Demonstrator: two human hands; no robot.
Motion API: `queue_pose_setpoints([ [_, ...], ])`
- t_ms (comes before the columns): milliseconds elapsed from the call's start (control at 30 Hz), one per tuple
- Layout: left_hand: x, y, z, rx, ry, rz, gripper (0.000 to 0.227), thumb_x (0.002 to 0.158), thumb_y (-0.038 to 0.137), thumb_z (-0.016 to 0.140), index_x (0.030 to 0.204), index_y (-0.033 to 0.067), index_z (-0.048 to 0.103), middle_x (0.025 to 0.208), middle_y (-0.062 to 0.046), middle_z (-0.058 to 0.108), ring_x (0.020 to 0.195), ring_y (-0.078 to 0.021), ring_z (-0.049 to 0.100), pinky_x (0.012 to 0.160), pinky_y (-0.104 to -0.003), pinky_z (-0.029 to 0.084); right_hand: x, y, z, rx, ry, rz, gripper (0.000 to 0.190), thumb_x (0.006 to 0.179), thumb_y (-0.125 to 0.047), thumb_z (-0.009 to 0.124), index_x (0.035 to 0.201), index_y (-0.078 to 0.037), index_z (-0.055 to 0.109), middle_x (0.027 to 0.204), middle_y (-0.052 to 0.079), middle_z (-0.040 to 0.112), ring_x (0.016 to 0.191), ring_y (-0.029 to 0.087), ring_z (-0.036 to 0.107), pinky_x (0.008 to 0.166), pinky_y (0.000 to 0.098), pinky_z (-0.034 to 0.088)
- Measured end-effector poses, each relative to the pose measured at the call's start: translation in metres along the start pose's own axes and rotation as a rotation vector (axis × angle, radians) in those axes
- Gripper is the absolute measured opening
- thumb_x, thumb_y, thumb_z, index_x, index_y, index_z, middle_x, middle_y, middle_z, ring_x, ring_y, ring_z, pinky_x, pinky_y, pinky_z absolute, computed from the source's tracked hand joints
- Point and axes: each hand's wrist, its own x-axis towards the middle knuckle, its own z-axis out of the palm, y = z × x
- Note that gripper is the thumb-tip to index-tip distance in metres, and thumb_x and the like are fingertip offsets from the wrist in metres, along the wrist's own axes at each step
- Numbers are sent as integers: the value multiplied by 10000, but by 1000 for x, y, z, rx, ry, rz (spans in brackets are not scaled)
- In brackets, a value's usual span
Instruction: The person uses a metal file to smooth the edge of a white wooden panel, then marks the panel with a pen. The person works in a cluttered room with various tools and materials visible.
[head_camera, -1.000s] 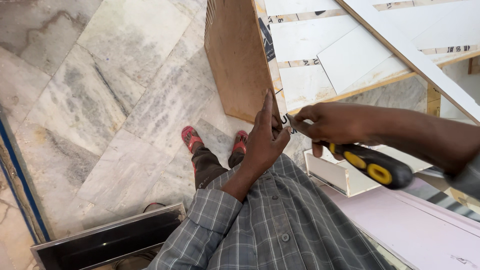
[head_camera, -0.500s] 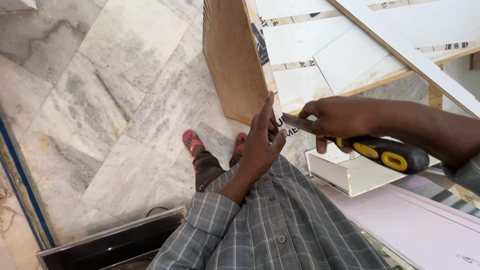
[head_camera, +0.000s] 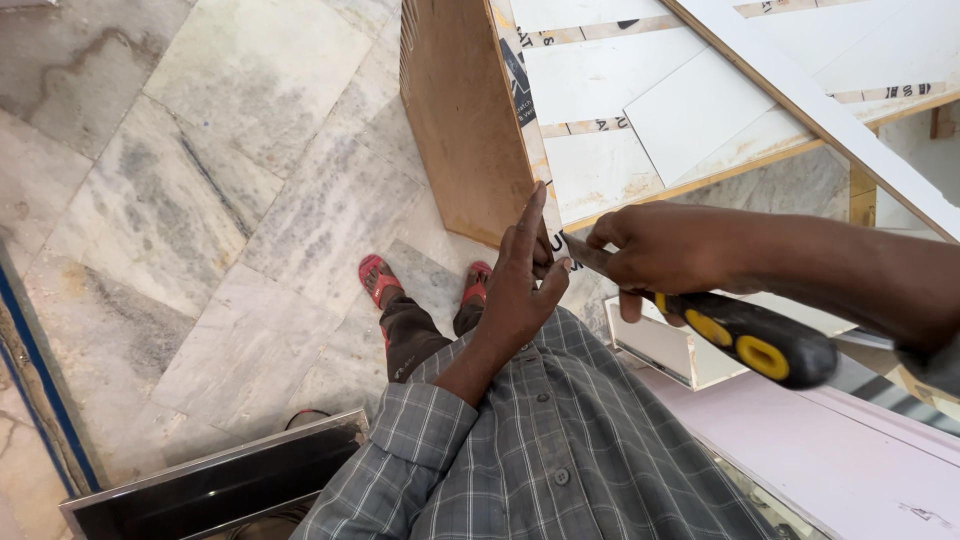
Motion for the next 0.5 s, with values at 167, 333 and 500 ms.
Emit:
queue_pose_setpoints([
  [167, 0, -2, -2, -2, -7, 6, 887, 959, 78, 658, 1694, 204, 179, 1056, -51, 483, 859, -110, 525, 822, -289, 544, 40, -2, 6, 23, 30, -92, 370, 999, -216, 492, 1303, -40, 606, 806, 142, 793, 556, 183, 642, 567, 366, 537],
  [333, 1, 0, -1, -33, -10, -2, 873, 973, 74, 653, 1690, 204, 174, 1066, -51, 470, 848, -108, 501, 798, -284, 539, 49, -4, -2, 1, -18, -106, 389, 994, -199, 485, 1287, 3, 642, 778, 153, 784, 511, 211, 612, 540, 384, 518],
  [500, 0, 1, -2, -20, -8, -29, 889, 954, 82, 671, 1687, 206, 184, 1036, -49, 475, 828, -109, 492, 784, -280, 534, 15, 0, -6, -48, -2, -23, 466, 1076, -430, 477, 1344, -65, 586, 793, 151, 758, 514, 230, 576, 548, 383, 491],
])
